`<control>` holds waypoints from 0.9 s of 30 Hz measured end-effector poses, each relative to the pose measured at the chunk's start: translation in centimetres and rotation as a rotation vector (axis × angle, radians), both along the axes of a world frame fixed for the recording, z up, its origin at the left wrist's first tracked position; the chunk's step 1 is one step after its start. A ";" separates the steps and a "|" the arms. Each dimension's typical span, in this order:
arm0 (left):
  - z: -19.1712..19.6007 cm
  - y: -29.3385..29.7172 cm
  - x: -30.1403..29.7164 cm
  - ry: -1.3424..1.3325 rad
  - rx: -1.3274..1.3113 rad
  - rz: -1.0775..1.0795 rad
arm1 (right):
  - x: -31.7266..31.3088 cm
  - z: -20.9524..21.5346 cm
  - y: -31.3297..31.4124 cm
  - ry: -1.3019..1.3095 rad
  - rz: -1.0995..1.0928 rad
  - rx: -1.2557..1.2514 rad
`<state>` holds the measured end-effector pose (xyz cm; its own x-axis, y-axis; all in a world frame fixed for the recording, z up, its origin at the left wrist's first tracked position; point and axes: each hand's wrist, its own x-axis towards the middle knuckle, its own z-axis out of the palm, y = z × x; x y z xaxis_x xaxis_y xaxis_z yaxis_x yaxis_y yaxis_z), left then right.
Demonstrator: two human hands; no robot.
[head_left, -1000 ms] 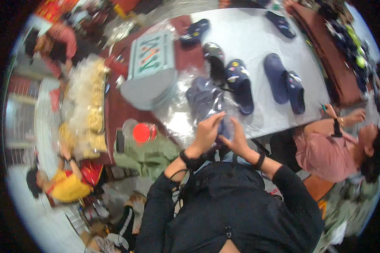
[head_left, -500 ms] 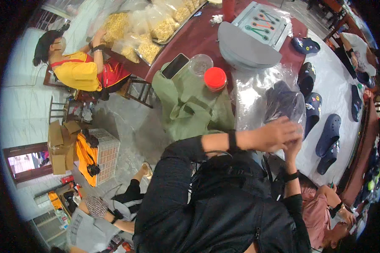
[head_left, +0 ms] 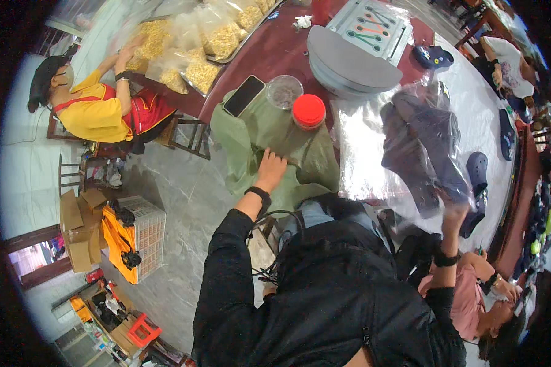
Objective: Packaging blue shoes into individual plastic bags and sealing them with a heat sealer machine.
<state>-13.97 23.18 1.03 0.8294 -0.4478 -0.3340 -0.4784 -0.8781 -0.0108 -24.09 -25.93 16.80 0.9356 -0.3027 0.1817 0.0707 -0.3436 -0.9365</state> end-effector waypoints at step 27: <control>12.7 7.6 -9.0 0.289 -0.020 -0.393 | 11.7 -7.0 36.9 0.442 1.211 -0.384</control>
